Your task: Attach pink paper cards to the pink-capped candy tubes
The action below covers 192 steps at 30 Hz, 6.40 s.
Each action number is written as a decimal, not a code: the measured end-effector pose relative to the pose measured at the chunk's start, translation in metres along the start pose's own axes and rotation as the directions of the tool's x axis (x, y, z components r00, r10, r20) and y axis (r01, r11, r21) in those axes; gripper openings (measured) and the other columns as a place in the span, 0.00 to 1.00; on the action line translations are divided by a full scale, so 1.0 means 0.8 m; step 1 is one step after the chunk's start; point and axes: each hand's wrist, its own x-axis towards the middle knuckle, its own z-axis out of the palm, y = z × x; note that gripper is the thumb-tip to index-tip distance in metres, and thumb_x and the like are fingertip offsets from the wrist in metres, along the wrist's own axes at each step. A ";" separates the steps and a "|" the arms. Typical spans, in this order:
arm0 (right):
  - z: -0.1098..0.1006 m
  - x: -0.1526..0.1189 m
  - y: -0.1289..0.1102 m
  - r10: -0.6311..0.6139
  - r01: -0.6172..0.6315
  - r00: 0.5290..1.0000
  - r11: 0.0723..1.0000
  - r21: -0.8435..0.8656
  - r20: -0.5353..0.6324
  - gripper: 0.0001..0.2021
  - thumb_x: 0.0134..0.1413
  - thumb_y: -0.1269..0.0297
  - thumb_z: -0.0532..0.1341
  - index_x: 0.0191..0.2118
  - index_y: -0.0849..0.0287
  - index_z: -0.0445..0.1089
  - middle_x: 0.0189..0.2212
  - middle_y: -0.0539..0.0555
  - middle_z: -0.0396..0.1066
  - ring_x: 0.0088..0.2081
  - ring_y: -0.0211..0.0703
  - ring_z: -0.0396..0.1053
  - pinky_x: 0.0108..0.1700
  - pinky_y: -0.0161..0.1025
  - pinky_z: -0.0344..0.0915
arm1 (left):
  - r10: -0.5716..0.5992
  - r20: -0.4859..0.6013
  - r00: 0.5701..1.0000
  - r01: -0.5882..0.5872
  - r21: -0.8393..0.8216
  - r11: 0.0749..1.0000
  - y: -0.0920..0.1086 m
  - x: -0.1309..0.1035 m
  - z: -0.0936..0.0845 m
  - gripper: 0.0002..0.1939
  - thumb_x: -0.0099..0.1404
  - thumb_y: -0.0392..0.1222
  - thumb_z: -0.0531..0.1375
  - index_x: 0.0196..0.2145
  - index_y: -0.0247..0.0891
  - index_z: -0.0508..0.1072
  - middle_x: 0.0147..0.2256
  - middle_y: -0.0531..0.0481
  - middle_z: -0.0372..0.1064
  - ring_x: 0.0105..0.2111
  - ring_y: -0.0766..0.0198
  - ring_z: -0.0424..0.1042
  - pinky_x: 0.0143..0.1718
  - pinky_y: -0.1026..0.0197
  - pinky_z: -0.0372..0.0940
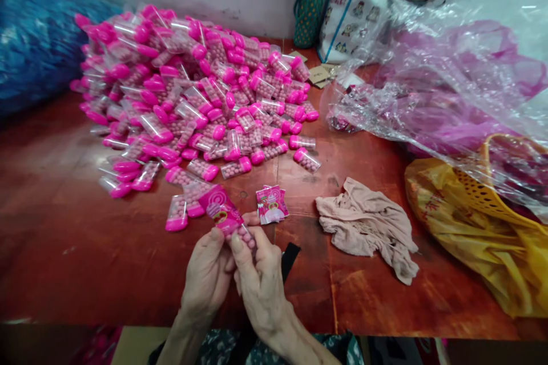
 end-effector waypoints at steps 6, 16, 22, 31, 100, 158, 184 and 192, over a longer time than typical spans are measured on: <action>0.003 0.002 -0.004 0.092 -0.109 0.990 0.981 0.163 0.107 0.11 0.58 0.58 0.52 0.30 0.60 0.60 0.16 0.42 0.55 0.13 0.25 0.48 0.12 0.24 0.45 | 0.009 0.097 0.995 -0.023 0.140 0.990 0.011 -0.002 -0.002 0.10 0.56 0.43 0.60 0.31 0.33 0.73 0.19 0.51 0.68 0.12 0.74 0.58 0.11 0.71 0.54; 0.002 -0.010 0.013 -0.034 0.030 0.993 0.999 -0.039 -0.117 0.10 0.58 0.60 0.53 0.28 0.59 0.60 0.21 0.45 0.55 0.21 0.31 0.54 0.22 0.28 0.54 | 0.045 0.024 0.999 -0.048 0.168 0.985 -0.010 -0.020 0.010 0.08 0.57 0.41 0.60 0.34 0.36 0.74 0.22 0.54 0.69 0.17 0.75 0.59 0.18 0.72 0.55; 0.002 -0.006 0.008 -0.096 0.095 0.995 0.980 -0.175 0.001 0.11 0.60 0.61 0.49 0.30 0.59 0.62 0.21 0.47 0.61 0.22 0.34 0.59 0.24 0.31 0.56 | 0.067 0.093 0.993 -0.082 0.166 0.983 0.001 -0.011 0.004 0.10 0.57 0.40 0.60 0.38 0.36 0.73 0.28 0.50 0.72 0.21 0.71 0.66 0.24 0.69 0.60; -0.018 0.010 -0.021 -0.374 0.271 0.909 0.866 -0.421 -0.183 0.07 0.50 0.61 0.61 0.34 0.58 0.69 0.34 0.54 0.66 0.36 0.45 0.65 0.38 0.40 0.64 | 0.019 0.167 0.986 -0.080 0.365 0.927 0.014 -0.008 -0.006 0.07 0.58 0.40 0.58 0.34 0.34 0.71 0.21 0.53 0.67 0.18 0.70 0.64 0.19 0.68 0.61; -0.019 0.025 -0.007 0.263 -0.321 0.947 0.705 0.633 0.187 0.17 0.49 0.54 0.61 0.26 0.67 0.69 0.17 0.51 0.68 0.16 0.32 0.66 0.15 0.26 0.65 | 0.424 0.815 0.395 -0.838 0.508 -0.197 0.048 0.021 -0.001 0.13 0.53 0.22 0.58 0.37 0.28 0.72 0.31 0.43 0.71 0.32 0.62 0.69 0.36 0.58 0.66; -0.017 0.032 0.004 0.224 -0.241 0.970 0.925 0.295 0.091 0.19 0.59 0.54 0.50 0.24 0.63 0.62 0.12 0.46 0.61 0.10 0.25 0.48 0.11 0.25 0.42 | 0.279 0.593 0.755 -0.650 0.735 0.195 0.047 0.038 0.005 0.08 0.58 0.30 0.54 0.23 0.35 0.68 0.21 0.53 0.62 0.22 0.69 0.61 0.23 0.65 0.58; -0.016 0.038 0.015 0.211 -0.197 0.975 0.965 0.174 -0.065 0.18 0.57 0.53 0.52 0.23 0.61 0.62 0.14 0.45 0.58 0.14 0.28 0.53 0.14 0.26 0.49 | 0.359 0.507 0.784 -0.606 0.750 0.265 0.017 0.044 -0.008 0.08 0.58 0.30 0.54 0.22 0.35 0.66 0.21 0.54 0.60 0.21 0.70 0.61 0.22 0.66 0.56; -0.016 0.041 0.023 0.121 -0.112 0.983 0.991 0.073 -0.141 0.15 0.57 0.56 0.53 0.25 0.60 0.63 0.15 0.44 0.58 0.16 0.30 0.55 0.17 0.28 0.54 | 0.411 0.503 0.761 -0.627 0.733 0.265 0.009 0.044 -0.010 0.07 0.58 0.28 0.54 0.24 0.35 0.67 0.22 0.53 0.61 0.22 0.70 0.62 0.23 0.66 0.57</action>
